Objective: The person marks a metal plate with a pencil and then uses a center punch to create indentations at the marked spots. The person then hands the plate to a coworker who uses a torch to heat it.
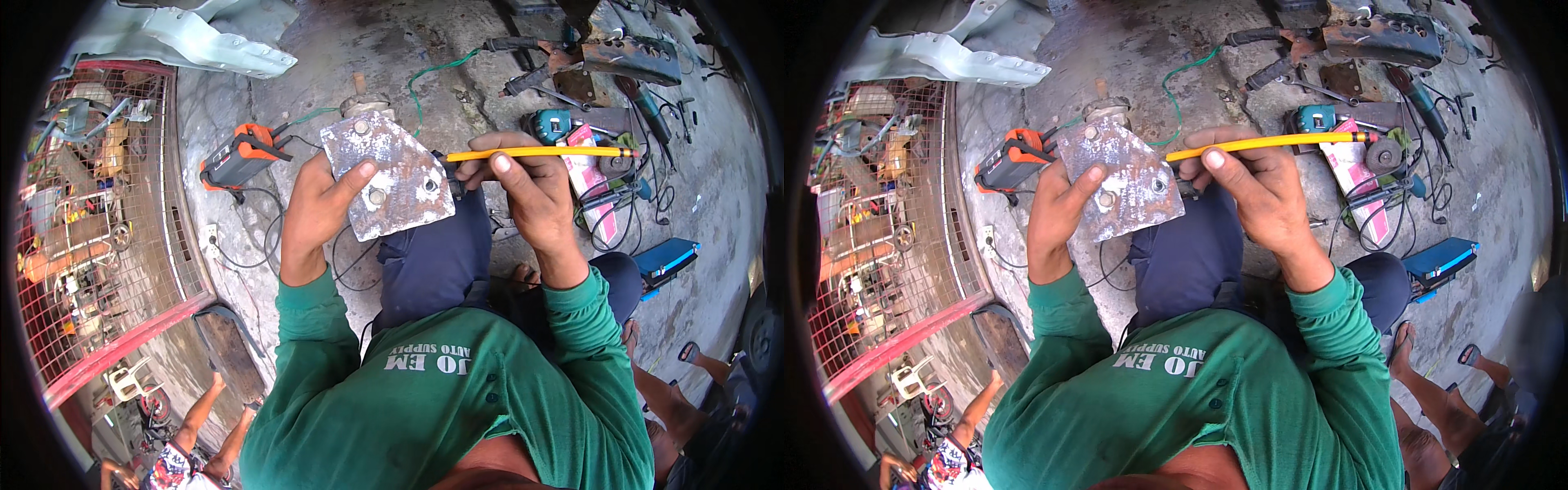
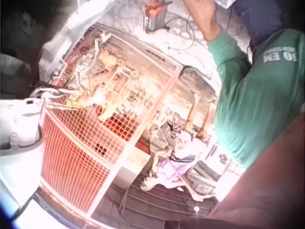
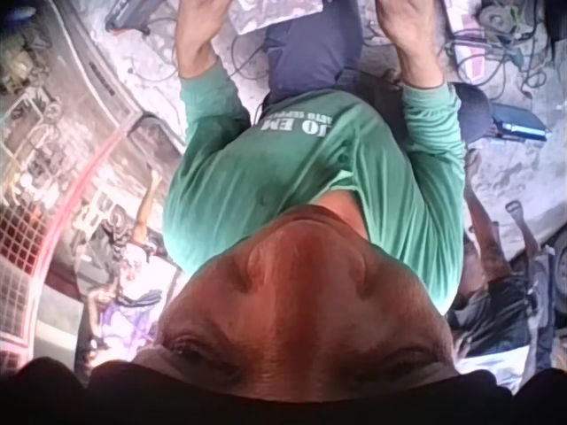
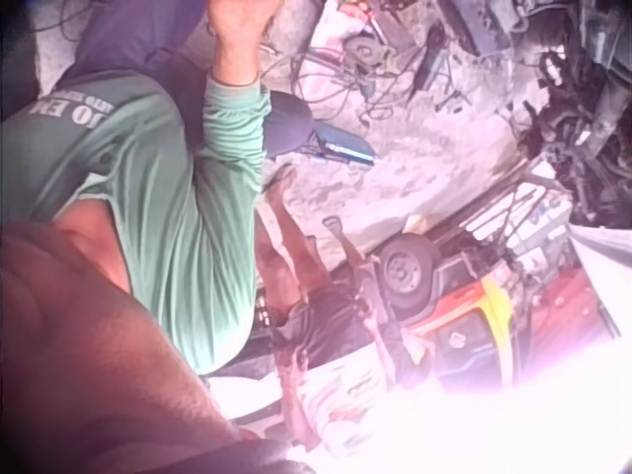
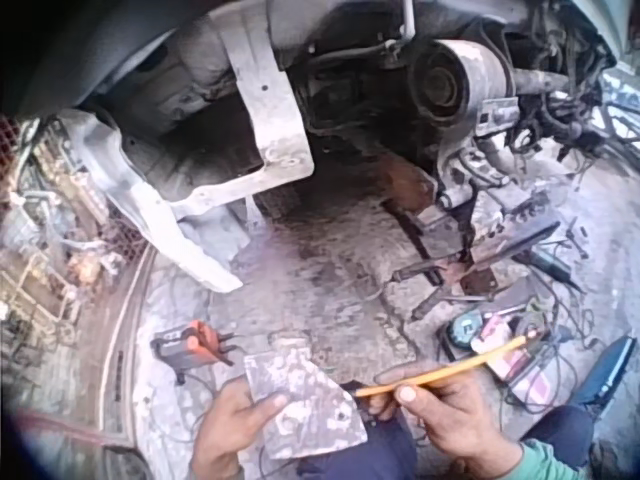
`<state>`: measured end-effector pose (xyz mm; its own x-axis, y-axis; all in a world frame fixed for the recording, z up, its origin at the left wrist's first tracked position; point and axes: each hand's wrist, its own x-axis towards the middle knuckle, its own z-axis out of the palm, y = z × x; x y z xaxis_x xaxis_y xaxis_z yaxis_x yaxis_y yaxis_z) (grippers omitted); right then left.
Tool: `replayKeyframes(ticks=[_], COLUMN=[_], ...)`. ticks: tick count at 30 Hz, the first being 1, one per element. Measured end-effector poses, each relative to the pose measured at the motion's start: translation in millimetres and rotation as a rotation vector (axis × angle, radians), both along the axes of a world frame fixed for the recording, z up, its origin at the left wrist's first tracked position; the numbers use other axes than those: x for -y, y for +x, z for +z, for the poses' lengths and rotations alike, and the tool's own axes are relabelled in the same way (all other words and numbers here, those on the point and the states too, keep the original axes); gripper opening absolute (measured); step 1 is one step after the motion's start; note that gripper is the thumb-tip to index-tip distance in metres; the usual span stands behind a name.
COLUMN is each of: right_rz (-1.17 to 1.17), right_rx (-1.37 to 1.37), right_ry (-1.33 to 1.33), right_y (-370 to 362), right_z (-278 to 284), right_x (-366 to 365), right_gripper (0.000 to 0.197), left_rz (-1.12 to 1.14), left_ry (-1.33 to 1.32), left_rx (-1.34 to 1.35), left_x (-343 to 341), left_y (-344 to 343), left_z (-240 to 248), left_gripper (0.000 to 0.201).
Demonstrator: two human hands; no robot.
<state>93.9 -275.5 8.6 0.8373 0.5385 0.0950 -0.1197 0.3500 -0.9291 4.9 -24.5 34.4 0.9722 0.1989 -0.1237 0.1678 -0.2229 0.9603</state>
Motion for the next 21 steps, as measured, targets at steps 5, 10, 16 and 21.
replayKeyframes(ticks=[5, 10, 16, 21], right_rz=[0.028, -0.007, -0.073, -0.137], right_rx=[-0.055, 0.125, 0.386, 0.542], right_ry=[-0.126, -0.197, -0.254, -0.236], right_y=[-8.2, -12.9, -10.6, -12.0], right_z=[-4.5, -6.2, -1.8, -3.6], right_x=[-1.2, -3.3, -7.5, -11.6], right_gripper=[0.022, 0.016, 0.012, 0.009], left_rz=[-0.037, -0.026, -0.042, -0.06], left_ry=[0.027, 0.009, 0.018, 0.01], left_rx=[0.026, 0.003, 0.007, -0.035], left_x=[-8.4, -5.3, -8.1, -9.3], left_y=[-1.4, -0.4, 0.3, 0.3], left_z=[-7.2, -5.4, -8.8, -9.0], left_gripper=[0.036, 0.035, 0.036, 0.046])
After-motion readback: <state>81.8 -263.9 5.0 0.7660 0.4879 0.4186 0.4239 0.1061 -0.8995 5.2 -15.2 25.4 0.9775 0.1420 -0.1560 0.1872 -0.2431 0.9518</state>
